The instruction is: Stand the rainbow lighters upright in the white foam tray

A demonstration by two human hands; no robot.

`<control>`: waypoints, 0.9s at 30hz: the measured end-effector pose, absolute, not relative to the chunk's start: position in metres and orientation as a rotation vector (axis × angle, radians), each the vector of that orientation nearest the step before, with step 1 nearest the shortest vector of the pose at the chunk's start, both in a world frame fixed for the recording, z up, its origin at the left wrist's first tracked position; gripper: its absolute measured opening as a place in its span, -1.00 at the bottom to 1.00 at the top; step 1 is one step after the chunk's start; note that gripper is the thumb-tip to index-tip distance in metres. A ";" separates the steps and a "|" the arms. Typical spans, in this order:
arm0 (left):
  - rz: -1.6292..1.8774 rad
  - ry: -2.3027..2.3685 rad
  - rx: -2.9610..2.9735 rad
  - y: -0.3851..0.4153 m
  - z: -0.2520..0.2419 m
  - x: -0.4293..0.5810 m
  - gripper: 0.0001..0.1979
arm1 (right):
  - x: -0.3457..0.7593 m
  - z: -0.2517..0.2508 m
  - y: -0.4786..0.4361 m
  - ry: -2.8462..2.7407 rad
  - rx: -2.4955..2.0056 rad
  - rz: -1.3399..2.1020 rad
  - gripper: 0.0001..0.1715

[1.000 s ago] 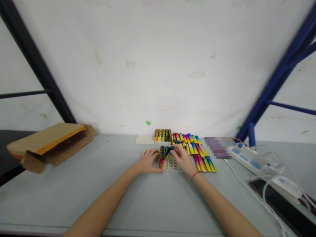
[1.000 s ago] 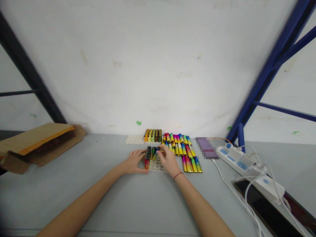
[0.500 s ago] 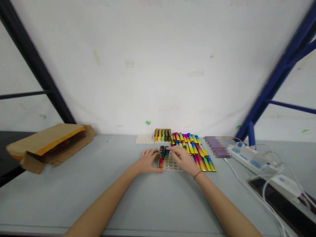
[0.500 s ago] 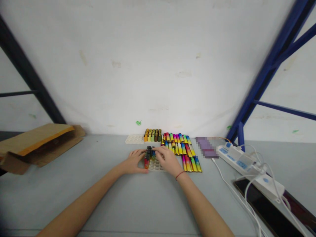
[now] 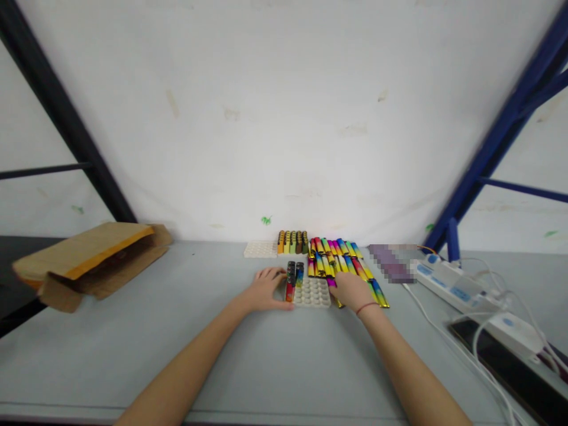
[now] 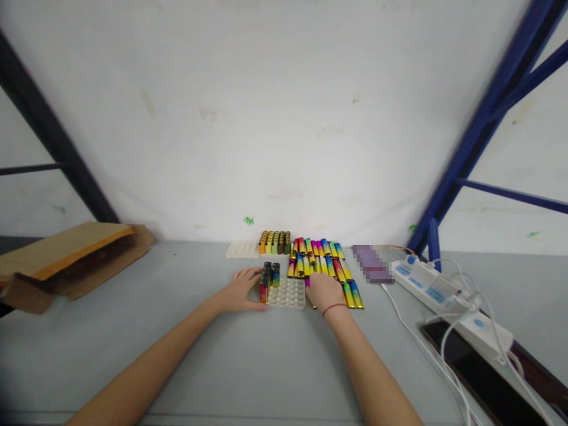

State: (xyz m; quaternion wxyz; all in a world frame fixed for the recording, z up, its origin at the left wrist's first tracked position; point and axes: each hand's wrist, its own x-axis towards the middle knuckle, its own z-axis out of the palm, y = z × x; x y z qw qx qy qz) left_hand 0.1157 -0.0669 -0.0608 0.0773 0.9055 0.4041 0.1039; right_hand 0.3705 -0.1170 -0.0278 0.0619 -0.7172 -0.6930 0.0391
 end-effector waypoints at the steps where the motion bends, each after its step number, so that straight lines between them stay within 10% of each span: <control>1: 0.311 1.211 2.716 -0.067 -0.061 0.116 -0.12 | 0.369 -0.028 -0.117 -2.121 -2.181 0.147 -0.74; 15: 0.325 1.214 2.717 -0.066 -0.063 0.116 -0.12 | 0.366 -0.019 -0.105 -1.624 -1.572 0.523 -0.83; 19: 0.305 1.225 2.715 -0.067 -0.061 0.116 -0.12 | 0.350 -0.037 -0.096 -1.222 -1.337 1.106 -0.50; 27: 0.308 1.226 2.706 -0.067 -0.060 0.117 -0.14 | 0.346 -0.050 -0.093 -0.670 -1.045 1.121 -0.41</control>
